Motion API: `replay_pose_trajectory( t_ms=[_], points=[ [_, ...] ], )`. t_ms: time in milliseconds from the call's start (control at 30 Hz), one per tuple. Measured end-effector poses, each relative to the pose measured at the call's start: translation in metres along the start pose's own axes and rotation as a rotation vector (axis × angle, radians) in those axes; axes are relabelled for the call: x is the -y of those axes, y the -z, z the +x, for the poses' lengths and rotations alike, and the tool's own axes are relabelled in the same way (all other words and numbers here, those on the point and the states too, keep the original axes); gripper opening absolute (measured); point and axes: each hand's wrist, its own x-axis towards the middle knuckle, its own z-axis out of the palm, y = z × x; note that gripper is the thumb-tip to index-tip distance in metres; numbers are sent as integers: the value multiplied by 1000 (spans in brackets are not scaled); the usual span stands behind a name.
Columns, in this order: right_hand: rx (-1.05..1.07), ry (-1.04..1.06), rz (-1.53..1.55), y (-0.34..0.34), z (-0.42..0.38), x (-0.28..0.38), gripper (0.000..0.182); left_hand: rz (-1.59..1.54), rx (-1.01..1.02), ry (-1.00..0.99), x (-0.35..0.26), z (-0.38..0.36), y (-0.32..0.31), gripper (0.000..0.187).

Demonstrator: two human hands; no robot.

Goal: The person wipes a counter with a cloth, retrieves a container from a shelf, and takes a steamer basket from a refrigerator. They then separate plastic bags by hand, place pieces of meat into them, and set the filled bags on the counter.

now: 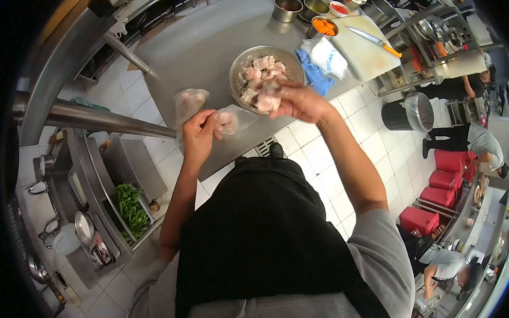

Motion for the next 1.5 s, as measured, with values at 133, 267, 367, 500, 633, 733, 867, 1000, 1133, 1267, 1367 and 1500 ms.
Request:
replay_pose_trajectory(
  t_ms=[133,267,367,500,633,733,867,1000,1133,1267,1367,1500],
  points=[
    [178,-49,135,-57,4,-27,50,81,47,-15,-9,-9,10,15],
    [86,-131,120,-76,25,-63,45,105,11,-12,-9,-22,13,16],
    [25,-172,214,-80,36,-82,42,146,-26,-43,-8,-30,14,15],
    [-111,-230,111,-108,21,-61,45,178,-64,-79,-3,-36,22,14],
    [-132,188,-1153,-96,12,-74,43,133,-171,-53,-3,-34,30,14],
    [-104,227,-1522,-89,20,-70,18,204,-60,-50,-17,-11,33,16],
    [-229,431,-1393,-101,38,-30,10,209,-34,-125,-35,46,38,17],
    [-296,584,-1301,-110,59,14,15,65,-81,-143,-62,91,45,17],
    [-353,650,-1357,-109,91,42,16,58,-107,-226,-80,130,52,17],
    [-299,850,-1492,-95,132,19,13,142,-274,-232,-43,148,70,10],
    [-228,653,-1721,-76,165,-43,16,308,-408,-110,29,134,83,6],
    [-127,556,-1727,-73,156,-118,19,593,-578,-122,64,93,62,7]
  ],
)
